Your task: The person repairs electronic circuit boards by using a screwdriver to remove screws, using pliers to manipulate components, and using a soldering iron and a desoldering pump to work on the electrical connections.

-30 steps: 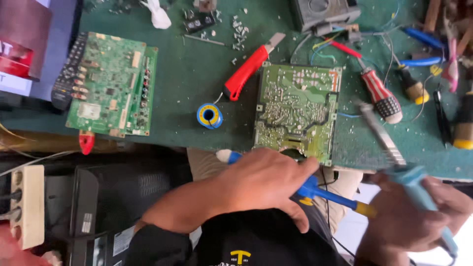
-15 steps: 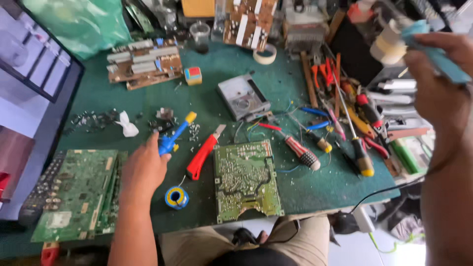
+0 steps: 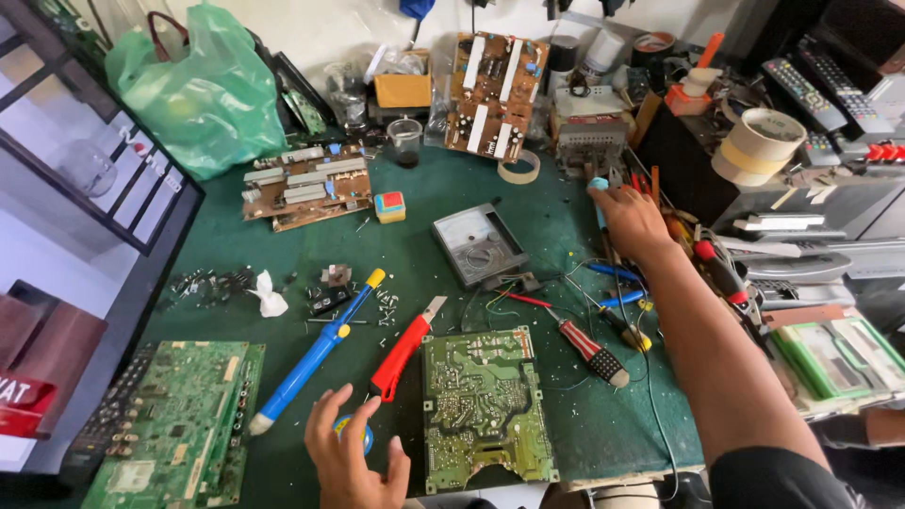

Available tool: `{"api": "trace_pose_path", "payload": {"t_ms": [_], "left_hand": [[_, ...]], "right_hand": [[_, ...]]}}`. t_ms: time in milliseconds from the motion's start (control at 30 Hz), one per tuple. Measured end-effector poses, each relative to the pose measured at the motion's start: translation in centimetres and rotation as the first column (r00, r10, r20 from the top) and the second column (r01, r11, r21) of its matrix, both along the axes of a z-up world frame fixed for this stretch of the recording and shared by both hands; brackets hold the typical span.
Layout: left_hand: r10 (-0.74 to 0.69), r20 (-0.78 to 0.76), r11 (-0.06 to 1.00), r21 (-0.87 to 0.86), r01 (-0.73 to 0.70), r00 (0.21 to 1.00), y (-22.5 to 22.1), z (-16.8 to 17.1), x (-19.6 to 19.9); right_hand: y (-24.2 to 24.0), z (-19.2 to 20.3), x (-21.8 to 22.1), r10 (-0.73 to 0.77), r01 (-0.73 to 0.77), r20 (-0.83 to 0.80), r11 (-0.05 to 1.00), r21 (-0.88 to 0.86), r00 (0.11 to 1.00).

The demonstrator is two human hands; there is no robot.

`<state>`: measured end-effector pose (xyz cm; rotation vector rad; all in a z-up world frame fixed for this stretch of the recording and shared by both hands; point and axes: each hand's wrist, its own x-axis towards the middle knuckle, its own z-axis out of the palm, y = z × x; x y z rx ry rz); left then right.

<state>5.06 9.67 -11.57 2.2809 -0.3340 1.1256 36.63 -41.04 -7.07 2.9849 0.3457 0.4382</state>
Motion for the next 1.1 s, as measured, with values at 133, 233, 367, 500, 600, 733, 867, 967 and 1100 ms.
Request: {"api": "trace_pose_path", "payload": {"t_ms": [133,233,367,500,600,733,867,967,1100], "left_hand": [[0.107,0.012,0.993,-0.043,-0.106,0.994,-1.2,0.2,-0.4],[0.138,-0.052,0.989,-0.053,-0.141,0.989,-0.6,-1.3,0.0],[0.232,-0.024,0.971,-0.047,-0.232,0.973,-0.2,-1.2,0.4],[0.171,0.011,0.985,-0.010,-0.171,0.985,-0.4,0.9,0.0],[0.111,-0.004,0.994,-0.023,-0.111,0.994,-0.7,2.8,-0.7],[0.033,-0.006,0.999,-0.041,-0.033,0.999,-0.6,2.8,-1.6],[-0.119,0.016,0.992,0.035,0.118,0.993,-2.1,5.5,-2.4],[-0.405,-0.221,0.893,0.113,0.435,0.887,-3.9,8.5,-2.8],[-0.455,-0.360,0.803,0.228,0.550,0.814,-5.1,7.3,-2.2]], "right_hand": [[0.2,-2.0,2.4,-0.025,0.032,0.054,0.991,-0.130,0.998],[-0.3,-3.6,4.6,0.007,0.008,0.091,0.987,-0.162,0.996],[2.2,-0.8,3.3,-0.111,0.092,-0.138,0.986,-0.136,0.984],[4.7,2.9,0.5,-0.201,0.182,-0.252,0.979,-0.096,0.947],[7.2,5.6,-4.2,-0.122,0.136,-0.212,0.989,0.050,0.970],[11.0,8.1,-14.3,0.218,-0.224,0.053,0.932,0.285,0.974],[14.3,9.8,-25.0,0.241,-0.245,0.070,0.848,0.469,0.968],[16.0,7.7,-30.8,0.246,-0.179,0.015,0.658,0.731,0.969],[17.2,2.7,-34.2,0.132,-0.098,0.043,0.452,0.887,0.990]]}}
